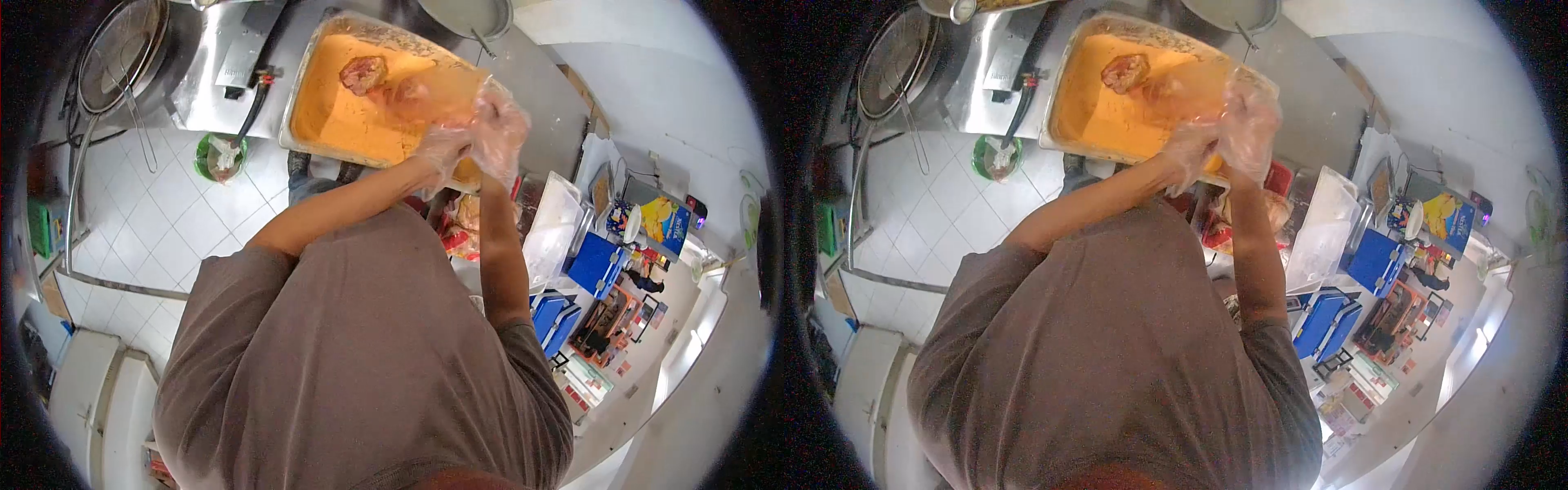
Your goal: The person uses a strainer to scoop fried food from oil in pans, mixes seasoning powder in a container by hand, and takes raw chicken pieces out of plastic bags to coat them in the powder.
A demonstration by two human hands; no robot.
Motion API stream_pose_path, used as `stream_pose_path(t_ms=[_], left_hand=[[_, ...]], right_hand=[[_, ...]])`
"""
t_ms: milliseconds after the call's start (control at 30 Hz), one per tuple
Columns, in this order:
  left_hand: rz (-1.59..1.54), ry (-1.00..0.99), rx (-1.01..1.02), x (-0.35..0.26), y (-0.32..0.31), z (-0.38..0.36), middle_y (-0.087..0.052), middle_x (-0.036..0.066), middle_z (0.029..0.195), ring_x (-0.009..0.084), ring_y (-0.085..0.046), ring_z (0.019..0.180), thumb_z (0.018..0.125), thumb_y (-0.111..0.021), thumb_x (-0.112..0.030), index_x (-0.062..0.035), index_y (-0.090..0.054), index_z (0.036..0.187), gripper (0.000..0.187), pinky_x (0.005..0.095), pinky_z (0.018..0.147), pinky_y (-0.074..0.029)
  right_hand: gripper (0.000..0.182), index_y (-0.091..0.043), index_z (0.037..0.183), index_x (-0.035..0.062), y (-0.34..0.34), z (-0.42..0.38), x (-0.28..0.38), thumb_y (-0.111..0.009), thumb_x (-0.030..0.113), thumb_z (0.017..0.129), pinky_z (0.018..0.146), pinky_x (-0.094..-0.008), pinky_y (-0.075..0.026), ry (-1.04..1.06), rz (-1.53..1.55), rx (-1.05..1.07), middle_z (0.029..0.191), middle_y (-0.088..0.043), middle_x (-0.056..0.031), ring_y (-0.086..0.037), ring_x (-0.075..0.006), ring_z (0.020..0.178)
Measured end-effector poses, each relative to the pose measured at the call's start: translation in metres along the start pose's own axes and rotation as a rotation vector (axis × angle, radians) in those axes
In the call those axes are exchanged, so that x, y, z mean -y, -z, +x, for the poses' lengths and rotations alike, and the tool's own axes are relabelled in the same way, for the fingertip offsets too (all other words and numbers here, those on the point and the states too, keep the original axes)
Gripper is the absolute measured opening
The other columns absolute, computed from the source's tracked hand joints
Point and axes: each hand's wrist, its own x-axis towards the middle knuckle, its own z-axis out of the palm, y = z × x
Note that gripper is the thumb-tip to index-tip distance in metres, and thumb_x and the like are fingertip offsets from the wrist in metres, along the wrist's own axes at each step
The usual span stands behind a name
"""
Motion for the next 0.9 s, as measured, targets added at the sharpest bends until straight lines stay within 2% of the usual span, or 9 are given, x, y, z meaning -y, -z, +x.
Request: stream_pose_path(t_ms=[100, 167, 333, 467, 567, 667, 767, 833, 900], left_hand=[[0.338, -0.149, 0.134, -0.004, -0.002, -0.011, -0.069, 0.006, 0.095, 0.0147, -0.062, 0.084, 0.094, -0.065, -0.012, -0.0036, -0.070, 0.099, 0.010, 0.0284, 0.073, -0.050], [0.175, -0.121, 0.164, -0.017, -0.009, -0.019, -0.070, 0.007, 0.097, 0.0157, -0.064, 0.086, 0.098, -0.062, -0.017, -0.0041, -0.069, 0.103, 0.015, 0.0292, 0.074, -0.051], [-0.578, 0.145, 0.318, -0.067, -0.011, -0.052, -0.070, 0.007, 0.098, 0.0167, -0.067, 0.088, 0.107, -0.048, -0.035, -0.0065, -0.064, 0.114, 0.034, 0.0308, 0.075, -0.055], [-0.266, 0.117, 0.045, -0.044, -0.005, -0.017, -0.068, 0.004, 0.094, 0.0143, -0.065, 0.084, 0.109, -0.042, -0.039, -0.0083, -0.064, 0.106, 0.037, 0.0308, 0.074, -0.053], [-0.166, 0.106, 0.055, -0.043, -0.008, -0.014, -0.066, 0.002, 0.090, 0.0138, -0.062, 0.080, 0.108, -0.044, -0.040, -0.0089, -0.063, 0.101, 0.037, 0.0306, 0.073, -0.052], [-0.053, 0.069, 0.063, -0.049, -0.010, -0.020, -0.065, 0.001, 0.090, 0.0132, -0.062, 0.079, 0.108, -0.045, -0.041, -0.0079, -0.063, 0.100, 0.039, 0.0303, 0.072, -0.052], [0.058, 0.018, 0.135, -0.059, -0.008, -0.034, -0.068, 0.003, 0.095, 0.0135, -0.063, 0.083, 0.107, -0.044, -0.043, -0.0051, -0.066, 0.107, 0.043, 0.0300, 0.073, -0.052], [0.171, -0.005, 0.213, -0.062, -0.005, -0.039, -0.069, 0.004, 0.099, 0.0139, -0.064, 0.087, 0.107, -0.044, -0.045, -0.0035, -0.067, 0.113, 0.047, 0.0304, 0.074, -0.052], [0.283, 0.072, 0.345, -0.070, 0.001, -0.043, -0.070, 0.005, 0.105, 0.0140, -0.065, 0.091, 0.107, -0.043, -0.046, -0.0039, -0.067, 0.117, 0.050, 0.0304, 0.075, -0.052]], right_hand=[[0.017, -0.075, 0.098, -0.0015, 0.009, 0.011, -0.004, -0.063, 0.002, 0.086, 0.076, -0.0303, -0.051, 0.042, -0.007, -0.010, 0.083, -0.071, -0.0070, -0.063, -0.0135, 0.078], [0.016, -0.075, 0.099, -0.0016, 0.013, 0.015, 0.010, -0.065, 0.004, 0.087, 0.071, -0.0293, -0.050, 0.036, -0.053, 0.016, 0.082, -0.070, -0.0044, -0.061, -0.0117, 0.076], [0.019, -0.073, 0.101, -0.0013, 0.006, 0.026, -0.030, -0.067, 0.013, 0.090, 0.079, -0.0375, -0.051, -0.110, 0.073, 0.053, 0.087, -0.071, -0.0179, -0.067, -0.0246, 0.081], [0.030, -0.071, 0.105, -0.0045, -0.001, 0.018, -0.017, -0.067, 0.023, 0.093, 0.081, -0.0407, -0.051, -0.272, 0.279, 0.050, 0.092, -0.071, -0.0215, -0.068, -0.0288, 0.085], [0.037, -0.070, 0.109, -0.0024, 0.002, 0.015, 0.007, -0.064, 0.031, 0.095, 0.084, -0.0449, -0.051, -0.171, -0.247, 0.142, 0.103, -0.071, -0.0214, -0.068, -0.0359, 0.092], [0.044, -0.069, 0.109, -0.0020, 0.001, 0.018, -0.006, -0.062, 0.039, 0.096, 0.088, -0.0495, -0.050, -0.082, -0.204, 0.263, 0.108, -0.071, -0.0192, -0.066, -0.0426, 0.098], [0.044, -0.071, 0.110, -0.0028, 0.003, 0.029, -0.015, -0.060, 0.037, 0.097, 0.078, -0.0414, -0.051, 0.099, -0.258, 0.213, 0.096, -0.072, -0.0201, -0.066, -0.0315, 0.082], [0.043, -0.071, 0.109, -0.0026, 0.014, 0.032, -0.016, -0.060, 0.037, 0.097, 0.075, -0.0430, -0.051, 0.393, -0.530, -0.075, 0.093, -0.072, -0.0203, -0.066, -0.0337, 0.080], [0.041, -0.070, 0.112, -0.0008, 0.036, 0.044, 0.002, -0.061, 0.036, 0.096, 0.078, -0.0440, -0.051, 0.306, -0.423, -0.141, 0.095, -0.071, -0.0204, -0.067, -0.0360, 0.084]])
